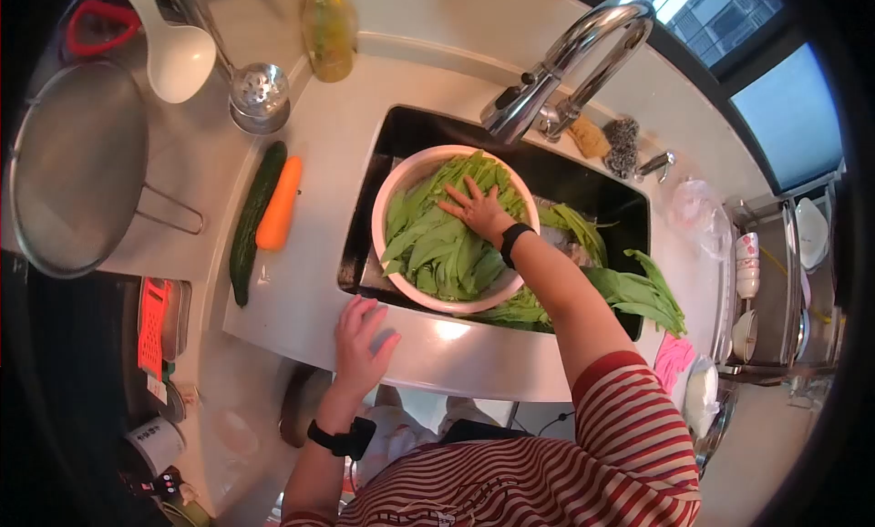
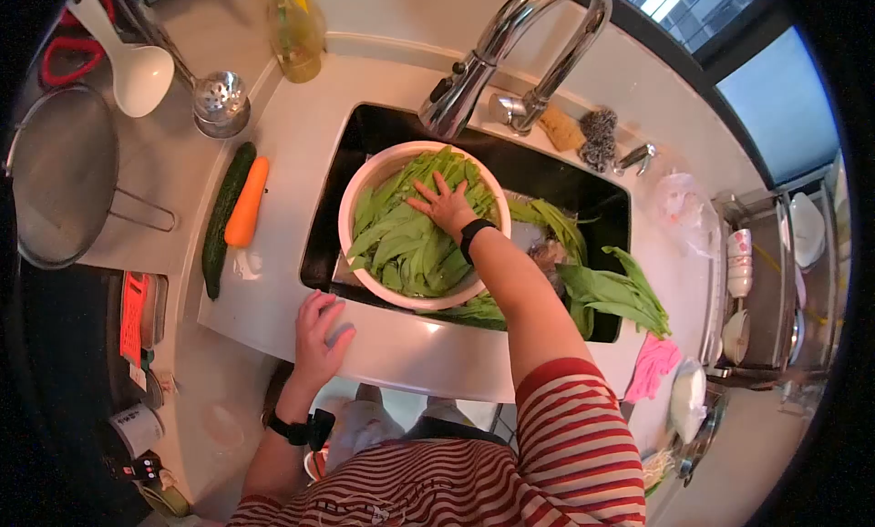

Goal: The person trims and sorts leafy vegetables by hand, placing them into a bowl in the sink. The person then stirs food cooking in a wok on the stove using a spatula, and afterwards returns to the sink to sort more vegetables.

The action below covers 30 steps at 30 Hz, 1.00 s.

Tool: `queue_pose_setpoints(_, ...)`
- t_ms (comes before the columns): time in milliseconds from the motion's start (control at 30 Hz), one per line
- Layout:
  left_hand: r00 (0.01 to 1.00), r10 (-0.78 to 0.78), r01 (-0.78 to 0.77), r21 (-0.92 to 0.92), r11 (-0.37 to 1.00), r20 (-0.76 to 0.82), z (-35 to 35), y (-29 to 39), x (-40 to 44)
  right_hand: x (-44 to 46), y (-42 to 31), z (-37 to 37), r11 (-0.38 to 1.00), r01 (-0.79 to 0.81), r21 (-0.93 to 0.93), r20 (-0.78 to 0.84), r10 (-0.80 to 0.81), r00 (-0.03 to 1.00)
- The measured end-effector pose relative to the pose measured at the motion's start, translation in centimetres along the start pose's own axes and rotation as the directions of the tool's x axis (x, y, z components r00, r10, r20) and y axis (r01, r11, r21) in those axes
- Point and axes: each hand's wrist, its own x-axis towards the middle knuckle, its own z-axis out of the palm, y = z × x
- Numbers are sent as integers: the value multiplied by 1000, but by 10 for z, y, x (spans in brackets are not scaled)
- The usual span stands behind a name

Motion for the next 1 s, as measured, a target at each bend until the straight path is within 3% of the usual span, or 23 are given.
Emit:
queue_pose_setpoints(167, 998, -59, 60, -31, 998, 34, 0, -2, -1, 25, -21, 35, 991, 8, 137, 228, -40, 973)
queue_pose_setpoints(233, 997, -71, 72, -24, 997, 37, -1, -2, 2, 61, -34, 87, 940, -212, 266, 290, 132, 948)
queue_pose_setpoints(267, 997, -67, 68, -30, 997, 38, -1, -2, 2, 71, -31, 95, 939, -216, 268, 291, 135, 947)
queue_pose_setpoints(333, 997, -66, 68, -36, 997, 47, -2, -3, 2, 80, -26, 96, 924, -267, 272, 557, 75, 827)
queue_pose_setpoints(433, 999, -37, 39, -52, 998, 30, -6, -3, 0, 55, -12, 74, 935, -207, 288, 469, 51, 882)
queue_pose_setpoints(467, 999, -41, 44, -83, 996, 32, -7, -4, 1, 20, 0, 29, 885, -138, 444, 289, 4, 957)
queue_pose_setpoints(500, 998, -44, 48, -115, 992, 33, -8, -6, 2, 21, 3, 19, 889, -135, 438, 297, -1, 955)
queue_pose_setpoints(567, 997, -58, 64, -152, 986, 40, -8, -8, 1, 29, 6, 5, 944, -38, 327, 508, -142, 850)
queue_pose_setpoints(600, 998, -51, 55, -149, 987, 29, -7, -9, 2, 18, 3, 5, 914, -131, 384, 376, -25, 926)
queue_pose_setpoints(633, 999, -42, 44, -144, 989, 19, -7, -9, 2, -1, -1, -12, 914, -131, 383, 383, -28, 924)
queue_pose_setpoints(700, 999, -41, 45, -137, 990, 30, -9, -6, 3, -40, -9, -60, 896, 179, 406, -38, -179, 983)
queue_pose_setpoints(733, 998, -44, 48, -134, 990, 34, -11, -4, 4, -38, -17, -59, 894, 177, 411, -32, -180, 983)
queue_pose_setpoints(800, 999, -39, 42, -129, 991, 29, -9, -5, 4, -27, -38, -50, 916, 243, 319, 128, -296, 947)
queue_pose_setpoints(833, 998, -41, 45, -129, 991, 37, -8, -5, 5, -17, -47, -38, 914, 242, 326, 131, -297, 946)
queue_pose_setpoints(900, 999, -36, 38, -128, 991, 19, -7, -4, 4, 7, -64, 0, 968, 248, 48, 82, -251, 964)
queue_pose_setpoints(967, 999, -32, 35, -130, 991, 25, -6, -5, 4, 21, -69, 21, 973, 226, 42, 39, -227, 973)
queue_pose_setpoints(1000, 999, -28, 30, -132, 991, 19, -5, -6, 4, 25, -69, 17, 969, 242, 56, 129, -247, 960)
